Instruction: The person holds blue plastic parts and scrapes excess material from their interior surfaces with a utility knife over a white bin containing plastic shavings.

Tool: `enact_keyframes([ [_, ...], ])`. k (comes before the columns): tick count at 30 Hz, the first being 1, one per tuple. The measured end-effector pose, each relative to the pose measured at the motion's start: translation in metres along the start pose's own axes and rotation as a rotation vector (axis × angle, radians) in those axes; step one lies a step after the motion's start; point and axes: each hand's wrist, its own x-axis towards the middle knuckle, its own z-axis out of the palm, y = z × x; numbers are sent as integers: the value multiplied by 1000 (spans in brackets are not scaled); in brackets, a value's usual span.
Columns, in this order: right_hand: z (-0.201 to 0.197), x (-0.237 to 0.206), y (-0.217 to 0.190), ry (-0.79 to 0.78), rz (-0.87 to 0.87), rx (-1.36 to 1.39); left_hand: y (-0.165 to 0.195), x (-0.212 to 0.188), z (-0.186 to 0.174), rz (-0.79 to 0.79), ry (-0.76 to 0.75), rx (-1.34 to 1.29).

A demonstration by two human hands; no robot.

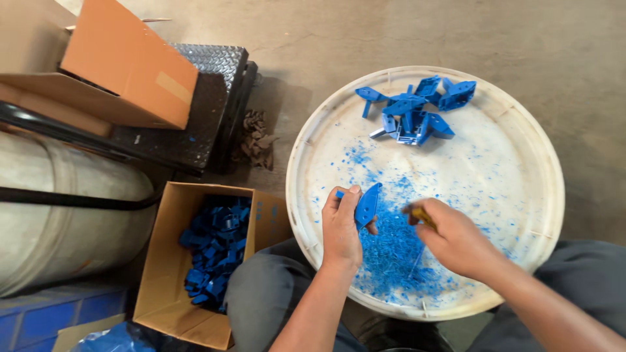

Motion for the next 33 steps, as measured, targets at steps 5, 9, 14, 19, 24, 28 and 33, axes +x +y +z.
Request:
enact_keyframes([
  [5, -12, -14, -24, 12, -54, -250, 14, -4, 3, 55, -26, -7],
  [9, -1, -2, -22, -218, 252, -660, 16, -1, 7, 51, 17, -1],
  [14, -10, -9, -15, -306, 31, -271, 12, 0, 3, 90, 5, -38],
  [19, -1, -13, -25, -293, 156, -227, 3, 0, 2, 80, -22, -30],
  [24, 3, -16, -34, -172, 29, -498, -3, -1, 3, 84, -42, 42],
  [28, 7, -17, -34, -74, -102, -520, -5, -1, 6, 75, -58, 85],
  [33, 10, -20, -30, -57, -85, -502, -4, -4, 7, 112, -74, 114],
])
